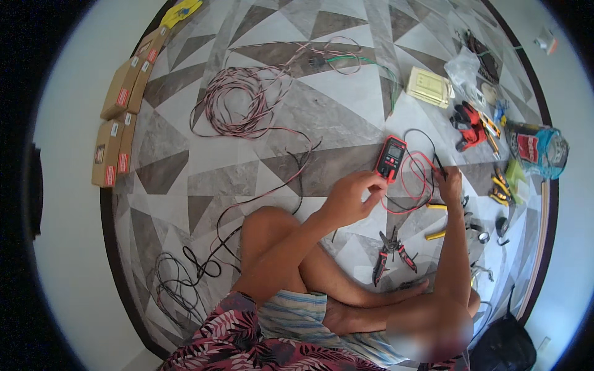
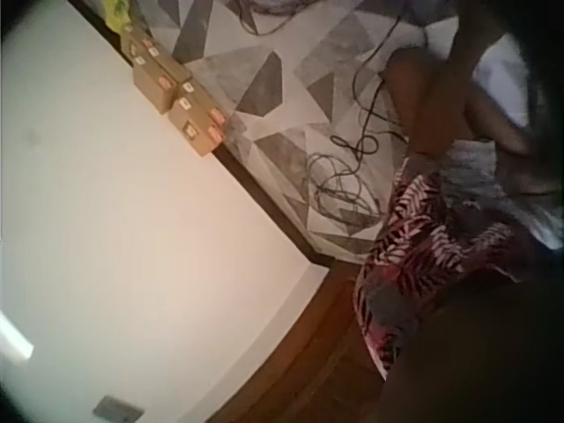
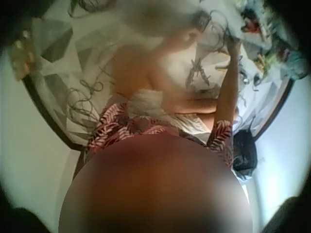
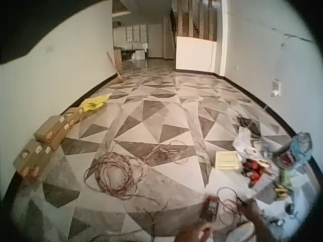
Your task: Assembling and wiring an electrical outlet component while sitting on the floor.
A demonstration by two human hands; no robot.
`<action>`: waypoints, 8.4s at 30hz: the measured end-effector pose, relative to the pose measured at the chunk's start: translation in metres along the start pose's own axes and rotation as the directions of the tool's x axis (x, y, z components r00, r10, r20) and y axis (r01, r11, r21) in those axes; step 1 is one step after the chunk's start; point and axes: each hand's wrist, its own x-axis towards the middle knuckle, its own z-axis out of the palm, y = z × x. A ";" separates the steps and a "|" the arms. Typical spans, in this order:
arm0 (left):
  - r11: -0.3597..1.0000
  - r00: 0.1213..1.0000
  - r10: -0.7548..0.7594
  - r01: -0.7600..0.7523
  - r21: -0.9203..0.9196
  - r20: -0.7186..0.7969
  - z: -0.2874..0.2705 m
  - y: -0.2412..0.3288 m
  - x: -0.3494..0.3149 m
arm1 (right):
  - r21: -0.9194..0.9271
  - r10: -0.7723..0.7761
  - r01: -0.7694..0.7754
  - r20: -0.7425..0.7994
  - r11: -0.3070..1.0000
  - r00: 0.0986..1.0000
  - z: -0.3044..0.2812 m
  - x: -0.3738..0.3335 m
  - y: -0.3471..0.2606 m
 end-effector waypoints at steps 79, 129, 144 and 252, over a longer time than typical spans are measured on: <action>0.846 0.955 -0.256 0.296 -0.442 0.149 0.002 0.023 -0.020 | 0.419 0.128 -0.168 0.124 0.892 0.984 -0.099 -0.072 -0.280; 0.497 0.832 -0.535 0.452 0.741 -0.149 -0.116 -0.095 -0.022 | 0.686 0.162 -0.420 0.410 0.594 0.898 0.020 -0.064 -0.334; 0.837 0.992 -0.105 0.123 0.533 -0.065 -0.094 -0.002 -0.053 | 0.863 0.223 -0.392 0.334 0.318 0.916 -0.008 -0.046 -0.325; 0.651 0.401 -0.712 0.065 -0.757 -0.577 -0.064 -0.066 -0.041 | 0.312 -0.241 0.072 0.546 0.947 0.802 0.026 0.125 -0.371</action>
